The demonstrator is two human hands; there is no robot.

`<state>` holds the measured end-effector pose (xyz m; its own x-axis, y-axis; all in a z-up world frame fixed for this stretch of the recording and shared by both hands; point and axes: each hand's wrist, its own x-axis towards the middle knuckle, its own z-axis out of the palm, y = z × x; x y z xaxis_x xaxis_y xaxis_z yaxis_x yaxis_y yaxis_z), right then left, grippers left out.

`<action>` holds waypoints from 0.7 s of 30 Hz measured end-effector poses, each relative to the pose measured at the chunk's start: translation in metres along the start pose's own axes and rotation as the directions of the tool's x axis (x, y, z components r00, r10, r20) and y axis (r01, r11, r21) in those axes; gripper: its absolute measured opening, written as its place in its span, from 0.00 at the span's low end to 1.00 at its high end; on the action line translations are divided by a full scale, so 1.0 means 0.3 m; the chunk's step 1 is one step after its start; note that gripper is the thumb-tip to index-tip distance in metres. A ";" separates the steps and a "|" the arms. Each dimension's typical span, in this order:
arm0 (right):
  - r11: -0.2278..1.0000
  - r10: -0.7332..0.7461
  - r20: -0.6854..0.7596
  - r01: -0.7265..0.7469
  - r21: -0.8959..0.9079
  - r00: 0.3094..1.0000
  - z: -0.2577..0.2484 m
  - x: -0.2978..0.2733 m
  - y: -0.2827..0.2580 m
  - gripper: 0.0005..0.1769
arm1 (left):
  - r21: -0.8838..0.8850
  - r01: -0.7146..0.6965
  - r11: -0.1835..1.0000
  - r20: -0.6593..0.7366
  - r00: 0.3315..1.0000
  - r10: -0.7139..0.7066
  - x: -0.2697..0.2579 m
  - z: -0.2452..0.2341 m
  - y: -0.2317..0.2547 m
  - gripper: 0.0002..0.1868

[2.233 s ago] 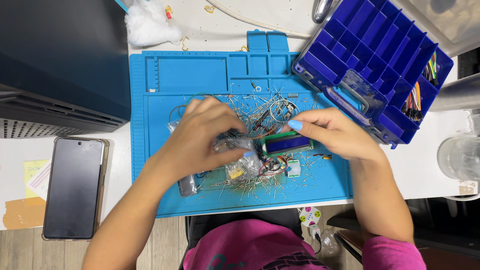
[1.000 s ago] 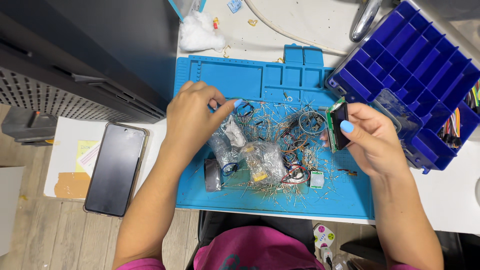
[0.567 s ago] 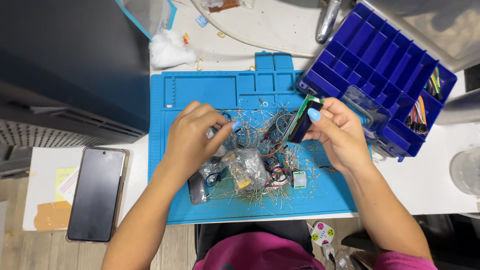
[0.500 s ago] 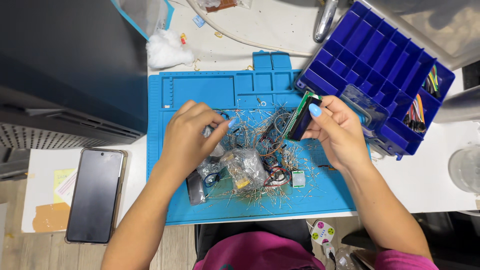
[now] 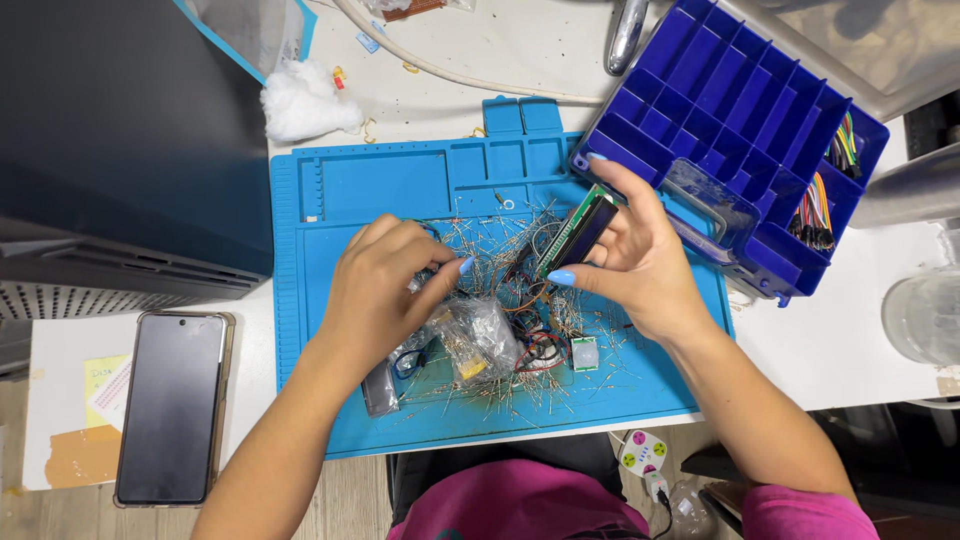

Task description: The person sorts a pile of electronic components on a blue tray, picking up ribbon cables, wires, and small circuit boards, then placing them into compartments of a blue parts organizer. They also handle small plastic bags containing components.

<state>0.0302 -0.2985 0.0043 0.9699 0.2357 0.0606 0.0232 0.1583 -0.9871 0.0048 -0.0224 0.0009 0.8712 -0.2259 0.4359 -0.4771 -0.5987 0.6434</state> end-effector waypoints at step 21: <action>0.988 0.149 -0.075 -0.145 0.059 0.986 0.004 -0.012 0.036 0.26 | -0.109 -0.037 0.993 0.010 0.999 0.038 0.004 0.008 0.056 0.11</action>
<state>0.0266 -0.2965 -0.0064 0.9780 0.1838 -0.0986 -0.1319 0.1786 -0.9751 -0.0019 -0.0345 0.0108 0.8536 -0.2566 0.4534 -0.5185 -0.5026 0.6917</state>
